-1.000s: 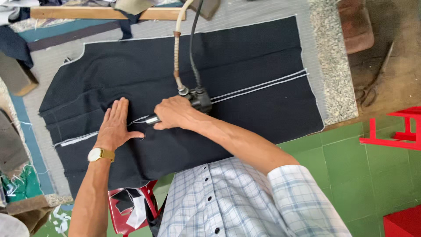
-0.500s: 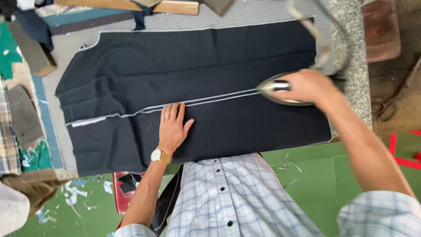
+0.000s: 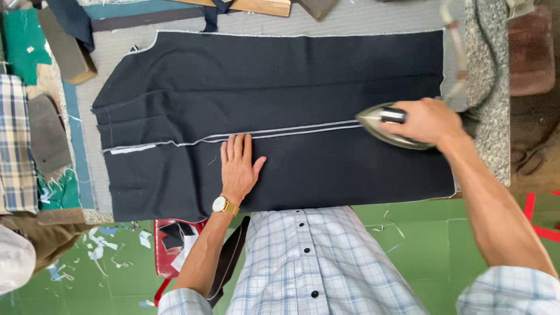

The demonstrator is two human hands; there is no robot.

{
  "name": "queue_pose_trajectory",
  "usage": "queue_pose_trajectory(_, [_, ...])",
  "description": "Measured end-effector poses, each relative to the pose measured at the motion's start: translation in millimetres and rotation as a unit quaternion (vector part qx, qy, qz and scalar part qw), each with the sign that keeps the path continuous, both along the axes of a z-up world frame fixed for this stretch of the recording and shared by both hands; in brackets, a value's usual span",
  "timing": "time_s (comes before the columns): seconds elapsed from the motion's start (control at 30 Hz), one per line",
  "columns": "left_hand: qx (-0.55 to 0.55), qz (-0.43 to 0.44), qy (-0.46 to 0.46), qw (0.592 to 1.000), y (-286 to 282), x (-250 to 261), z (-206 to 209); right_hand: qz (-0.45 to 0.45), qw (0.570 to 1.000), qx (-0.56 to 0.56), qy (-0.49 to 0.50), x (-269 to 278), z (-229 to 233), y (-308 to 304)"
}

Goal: The person irons a large piece of black fabric laid out on a work table. They use a steam iron to press the fabric, then fold it in half and continue ironing the folded edge. A small wooden block is used to press down on the fabric while ironing.

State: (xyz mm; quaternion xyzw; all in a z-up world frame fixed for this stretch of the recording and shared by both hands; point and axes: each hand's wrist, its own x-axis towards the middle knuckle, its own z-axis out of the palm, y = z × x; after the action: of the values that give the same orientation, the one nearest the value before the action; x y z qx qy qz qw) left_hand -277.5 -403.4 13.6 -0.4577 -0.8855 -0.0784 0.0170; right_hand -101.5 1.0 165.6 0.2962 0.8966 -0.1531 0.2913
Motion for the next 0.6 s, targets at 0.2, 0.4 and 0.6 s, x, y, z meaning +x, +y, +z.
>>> queue_pose_trajectory(0.2, [-0.002, 0.036, 0.023, 0.999, -22.4, -14.8, -10.2, 0.083, 0.989, -0.059, 0.109, -70.3, 3.1, -84.0])
queue_pose_trajectory(0.4, [0.031, 0.054, 0.013, 0.998, -44.8, -21.5, -5.1, 0.189, 0.96, -0.124, 0.167, -149.0, -25.7, -171.3])
queue_pose_trajectory(0.6, [0.101, 0.131, 0.073, 0.984, -96.8, -70.4, 30.4, 0.247, 0.934, -0.139, 0.218, -209.9, -52.6, -241.4])
